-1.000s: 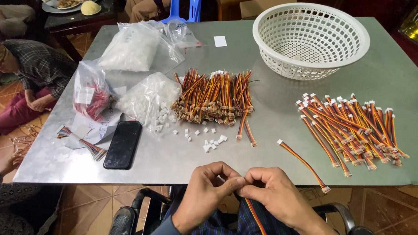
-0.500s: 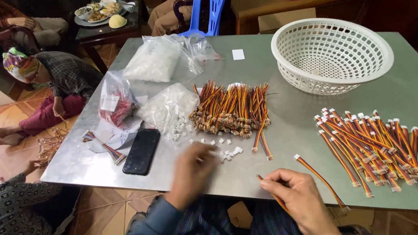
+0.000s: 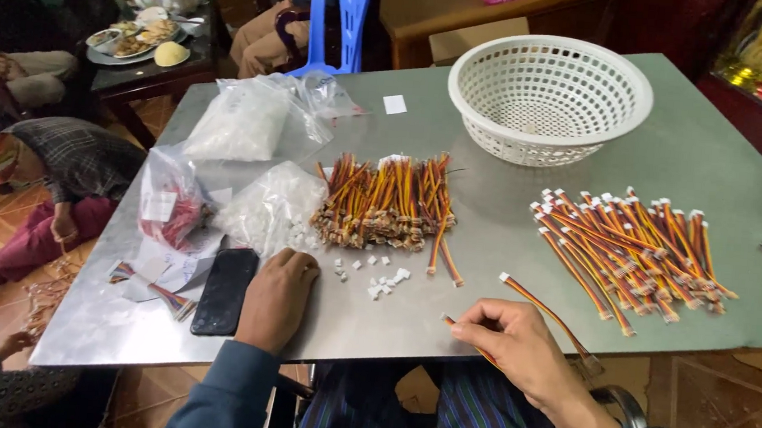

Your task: Manually attaching plastic connector housings to the ends of pre-terminated electrical wires at a workbench.

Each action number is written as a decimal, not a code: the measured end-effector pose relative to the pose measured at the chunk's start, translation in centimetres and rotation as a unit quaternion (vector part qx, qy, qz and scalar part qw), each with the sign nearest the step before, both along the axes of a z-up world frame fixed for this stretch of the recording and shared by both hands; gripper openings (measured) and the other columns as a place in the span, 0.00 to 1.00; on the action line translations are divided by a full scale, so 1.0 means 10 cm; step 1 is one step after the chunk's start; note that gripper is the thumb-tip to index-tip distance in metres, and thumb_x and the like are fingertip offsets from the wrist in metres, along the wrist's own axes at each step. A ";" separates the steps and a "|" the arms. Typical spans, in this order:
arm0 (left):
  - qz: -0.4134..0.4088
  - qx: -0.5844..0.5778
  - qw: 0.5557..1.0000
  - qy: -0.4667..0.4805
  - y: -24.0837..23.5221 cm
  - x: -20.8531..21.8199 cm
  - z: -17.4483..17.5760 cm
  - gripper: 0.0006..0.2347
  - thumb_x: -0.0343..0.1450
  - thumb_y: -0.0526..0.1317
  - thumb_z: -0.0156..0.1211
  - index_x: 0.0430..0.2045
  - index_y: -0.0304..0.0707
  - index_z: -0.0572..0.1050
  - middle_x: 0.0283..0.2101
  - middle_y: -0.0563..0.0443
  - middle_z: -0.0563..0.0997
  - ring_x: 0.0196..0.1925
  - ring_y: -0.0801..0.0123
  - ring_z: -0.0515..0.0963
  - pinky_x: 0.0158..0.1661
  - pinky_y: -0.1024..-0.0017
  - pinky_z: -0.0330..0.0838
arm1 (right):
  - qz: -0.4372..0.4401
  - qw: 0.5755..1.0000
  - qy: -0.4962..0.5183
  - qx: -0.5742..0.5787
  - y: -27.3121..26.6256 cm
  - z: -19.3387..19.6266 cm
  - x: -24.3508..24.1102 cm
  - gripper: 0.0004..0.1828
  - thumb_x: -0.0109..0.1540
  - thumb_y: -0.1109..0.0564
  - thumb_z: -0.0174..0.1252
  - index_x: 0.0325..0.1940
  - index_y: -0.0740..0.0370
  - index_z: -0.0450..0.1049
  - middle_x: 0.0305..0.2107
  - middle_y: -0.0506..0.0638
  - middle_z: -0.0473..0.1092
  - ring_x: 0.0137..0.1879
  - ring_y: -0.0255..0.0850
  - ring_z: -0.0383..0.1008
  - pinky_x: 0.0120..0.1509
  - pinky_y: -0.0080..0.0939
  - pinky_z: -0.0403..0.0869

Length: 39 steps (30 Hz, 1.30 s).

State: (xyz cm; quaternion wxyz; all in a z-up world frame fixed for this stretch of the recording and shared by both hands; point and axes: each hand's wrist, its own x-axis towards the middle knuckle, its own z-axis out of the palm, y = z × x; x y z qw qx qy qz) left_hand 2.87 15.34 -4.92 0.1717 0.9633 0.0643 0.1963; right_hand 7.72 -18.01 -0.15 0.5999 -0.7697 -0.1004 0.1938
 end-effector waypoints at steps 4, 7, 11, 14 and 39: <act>-0.004 -0.009 0.999 -0.034 -0.03 -0.06 -0.03 0.07 0.73 0.39 0.57 0.35 0.34 0.78 0.43 0.43 0.77 0.40 0.48 0.79 0.41 0.55 0.72 | 0.007 0.999 -0.022 -0.028 -0.02 0.03 0.00 0.11 0.58 0.61 0.70 0.21 0.64 0.82 0.17 0.46 0.72 0.26 0.33 0.63 0.36 0.34 0.64; 0.038 -0.045 0.998 0.003 -0.17 -0.13 0.11 0.07 0.73 0.39 0.55 0.37 0.39 0.79 0.42 0.47 0.82 0.40 0.53 0.81 0.39 0.57 0.74 | 0.007 0.999 -0.028 -0.043 -0.02 0.06 0.00 0.10 0.58 0.60 0.70 0.22 0.63 0.82 0.18 0.46 0.72 0.26 0.33 0.63 0.37 0.34 0.64; 0.054 -0.396 0.917 -0.005 -0.61 -0.18 0.26 0.08 0.65 0.35 0.68 0.35 0.39 0.85 0.34 0.50 0.89 0.33 0.70 0.84 0.41 0.73 0.80 | 0.007 0.998 -0.032 -0.055 0.01 0.11 -0.02 0.10 0.59 0.60 0.70 0.22 0.62 0.82 0.19 0.45 0.74 0.28 0.33 0.66 0.39 0.34 0.66; 0.021 -0.620 0.784 0.014 -1.02 -0.25 0.44 0.04 0.66 0.29 0.68 0.32 0.33 0.84 0.34 0.42 0.89 0.33 0.64 0.85 0.41 0.67 0.83 | 0.012 0.998 -0.031 -0.054 0.03 0.16 -0.04 0.10 0.58 0.60 0.70 0.22 0.62 0.82 0.19 0.45 0.74 0.28 0.33 0.66 0.39 0.34 0.66; -0.088 -0.788 0.600 0.106 -1.52 -0.23 0.36 0.05 0.73 0.33 0.62 0.36 0.26 0.80 0.29 0.41 0.82 0.31 0.64 0.83 0.41 0.69 0.83 | 0.045 0.989 -0.086 -0.113 0.04 0.48 -0.17 0.07 0.56 0.57 0.66 0.26 0.58 0.87 0.30 0.43 0.88 0.40 0.30 0.85 0.49 0.31 0.78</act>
